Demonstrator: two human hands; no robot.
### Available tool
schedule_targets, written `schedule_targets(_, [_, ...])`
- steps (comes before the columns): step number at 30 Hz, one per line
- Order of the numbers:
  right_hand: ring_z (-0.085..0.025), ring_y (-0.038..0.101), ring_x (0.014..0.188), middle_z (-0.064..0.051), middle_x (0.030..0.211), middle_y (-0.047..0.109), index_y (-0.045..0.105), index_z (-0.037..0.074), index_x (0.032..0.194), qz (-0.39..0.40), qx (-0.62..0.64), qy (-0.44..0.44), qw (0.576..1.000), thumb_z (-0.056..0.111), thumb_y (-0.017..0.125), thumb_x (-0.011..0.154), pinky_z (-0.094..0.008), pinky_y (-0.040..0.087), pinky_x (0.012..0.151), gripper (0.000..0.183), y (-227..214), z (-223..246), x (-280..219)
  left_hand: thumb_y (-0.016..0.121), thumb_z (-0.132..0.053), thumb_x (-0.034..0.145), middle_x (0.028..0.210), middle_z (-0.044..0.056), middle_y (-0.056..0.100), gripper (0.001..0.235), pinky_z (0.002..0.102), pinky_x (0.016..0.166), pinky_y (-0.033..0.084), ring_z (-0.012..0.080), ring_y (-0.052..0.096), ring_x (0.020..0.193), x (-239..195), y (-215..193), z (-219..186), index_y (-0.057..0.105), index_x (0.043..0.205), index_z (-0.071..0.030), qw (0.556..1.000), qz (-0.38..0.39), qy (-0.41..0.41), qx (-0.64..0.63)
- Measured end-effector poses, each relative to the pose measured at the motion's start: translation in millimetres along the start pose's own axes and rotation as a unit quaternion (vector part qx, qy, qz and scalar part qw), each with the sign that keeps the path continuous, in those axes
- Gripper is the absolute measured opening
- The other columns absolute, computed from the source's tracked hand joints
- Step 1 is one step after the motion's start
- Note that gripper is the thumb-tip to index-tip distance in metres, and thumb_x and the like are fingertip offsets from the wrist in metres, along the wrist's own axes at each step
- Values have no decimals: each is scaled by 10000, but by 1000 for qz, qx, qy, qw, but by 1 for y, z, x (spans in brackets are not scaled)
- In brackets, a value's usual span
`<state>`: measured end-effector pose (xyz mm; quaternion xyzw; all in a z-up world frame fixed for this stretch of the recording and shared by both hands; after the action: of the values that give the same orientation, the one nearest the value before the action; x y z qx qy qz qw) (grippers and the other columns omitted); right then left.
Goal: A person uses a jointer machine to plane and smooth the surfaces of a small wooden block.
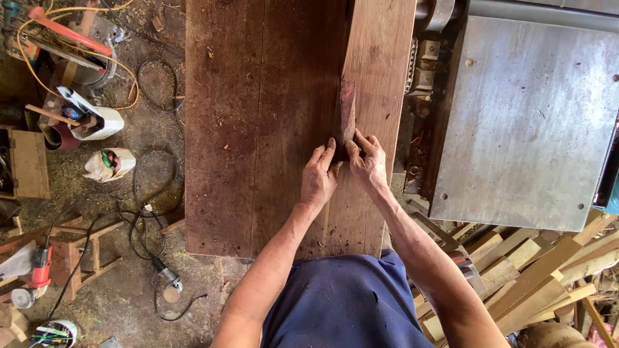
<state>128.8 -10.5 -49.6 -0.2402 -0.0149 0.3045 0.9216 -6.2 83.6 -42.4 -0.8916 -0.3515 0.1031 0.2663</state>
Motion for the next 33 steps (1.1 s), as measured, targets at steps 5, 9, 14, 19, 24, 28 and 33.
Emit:
schedule_targets(5, [-257, 644, 783, -177, 924, 632, 685, 73, 1334, -2, -13, -20, 1000, 268, 692, 996, -342, 497, 622, 391, 1, 6, 2, 723, -160, 917, 1228, 137, 625, 581, 431, 983, 571, 376, 654, 1161, 1, 1, 3, 561, 1474, -138, 1000, -3, 0, -9])
schedule_targets(9, [-260, 647, 793, -179, 931, 637, 684, 70, 1333, -6, -15, -24, 1000, 265, 689, 999, -344, 498, 631, 387, 3, 2, 5, 726, -160, 916, 1234, 134, 630, 585, 428, 978, 575, 370, 654, 1165, 4, 1, -1, 560, 1477, -148, 1000, -8, -1, -11])
schedule_targets(14, [-267, 651, 810, -168, 938, 642, 683, 85, 1341, -4, -20, -17, 1000, 275, 686, 997, -350, 509, 654, 393, 4, 1, 11, 711, -165, 931, 1243, 138, 637, 570, 426, 963, 581, 373, 657, 1164, 10, -4, -10, 558, 1479, -143, 1000, -14, 3, -13])
schedule_targets(19, [-262, 647, 816, -168, 942, 639, 679, 88, 1347, -4, -21, -25, 999, 275, 686, 999, -353, 511, 658, 395, 8, -7, 21, 718, -161, 929, 1232, 137, 648, 557, 419, 947, 589, 366, 666, 1153, 16, -4, -11, 574, 1466, -138, 1000, -25, 8, -10])
schedule_targets(24, [-271, 646, 821, -176, 937, 630, 675, 97, 1354, -2, -26, -34, 999, 268, 694, 995, -355, 508, 654, 398, 10, -11, 31, 721, -186, 930, 1231, 134, 654, 560, 425, 938, 593, 365, 670, 1145, 22, -1, -7, 572, 1468, -150, 999, -37, 11, 0])
schedule_targets(28, [-247, 627, 802, -154, 923, 617, 677, 104, 1354, -1, -24, -31, 999, 282, 691, 996, -345, 502, 650, 399, 9, -10, 35, 733, -190, 918, 1214, 123, 668, 553, 430, 921, 601, 358, 683, 1122, 26, 0, -5, 590, 1451, -152, 999, -43, 5, 3])
schedule_targets(33, [-262, 630, 804, -157, 922, 607, 677, 121, 1357, -3, -29, -40, 999, 277, 690, 996, -352, 505, 646, 393, 9, -6, 42, 740, -194, 913, 1202, 118, 677, 541, 422, 907, 609, 350, 690, 1112, 33, 4, -4, 605, 1436, -152, 999, -52, 7, 9])
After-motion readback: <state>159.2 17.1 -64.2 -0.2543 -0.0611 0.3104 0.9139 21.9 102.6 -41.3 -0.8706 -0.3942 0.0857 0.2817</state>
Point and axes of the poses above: each hand's wrist, its own x-axis towards the middle knuckle, its own y-axis out of the palm, z = x × y, the point moved 7 cm from there along x, towards the middle knuckle
